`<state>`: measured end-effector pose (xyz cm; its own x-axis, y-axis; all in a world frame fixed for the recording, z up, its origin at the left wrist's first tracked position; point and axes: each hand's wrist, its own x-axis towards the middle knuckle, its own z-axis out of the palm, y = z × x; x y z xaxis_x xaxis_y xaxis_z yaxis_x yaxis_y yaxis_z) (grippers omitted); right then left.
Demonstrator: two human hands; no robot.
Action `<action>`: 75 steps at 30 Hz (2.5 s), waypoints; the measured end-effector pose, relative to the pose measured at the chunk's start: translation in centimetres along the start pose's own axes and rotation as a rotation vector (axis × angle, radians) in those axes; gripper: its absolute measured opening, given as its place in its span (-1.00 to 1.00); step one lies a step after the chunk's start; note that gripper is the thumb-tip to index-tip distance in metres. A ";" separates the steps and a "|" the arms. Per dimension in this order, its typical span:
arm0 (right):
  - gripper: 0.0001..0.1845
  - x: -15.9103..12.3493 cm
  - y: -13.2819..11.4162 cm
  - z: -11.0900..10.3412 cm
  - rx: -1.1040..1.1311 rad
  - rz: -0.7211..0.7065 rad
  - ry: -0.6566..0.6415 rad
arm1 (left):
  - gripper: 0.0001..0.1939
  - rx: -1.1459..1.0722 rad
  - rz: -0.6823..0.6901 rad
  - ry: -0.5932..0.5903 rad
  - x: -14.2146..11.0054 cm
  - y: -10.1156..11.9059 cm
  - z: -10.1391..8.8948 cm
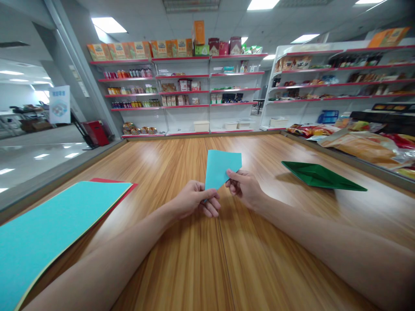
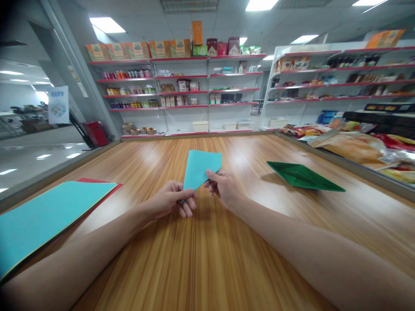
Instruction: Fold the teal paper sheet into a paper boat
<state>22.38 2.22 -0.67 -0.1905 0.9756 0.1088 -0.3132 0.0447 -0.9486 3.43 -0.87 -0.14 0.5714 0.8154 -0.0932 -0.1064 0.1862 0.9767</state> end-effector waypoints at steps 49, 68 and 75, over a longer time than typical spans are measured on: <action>-0.58 -0.8 0.8 0.5 -0.120 -0.083 -0.029 | -0.65 -0.084 0.224 0.389 0.7 -0.8 0.3; -0.54 -1.4 0.9 1.3 -0.357 -0.046 -0.109 | -0.55 -0.282 0.337 0.449 1.7 -1.2 -1.1; -0.56 -0.7 0.9 0.5 -0.277 -0.067 -0.024 | -0.43 -0.209 0.469 0.533 1.8 -1.0 -1.8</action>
<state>21.78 1.51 -1.47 -0.2009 0.9633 0.1781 -0.0601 0.1694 -0.9837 3.14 1.38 -1.65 -0.0390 0.9807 0.1918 -0.4252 -0.1900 0.8849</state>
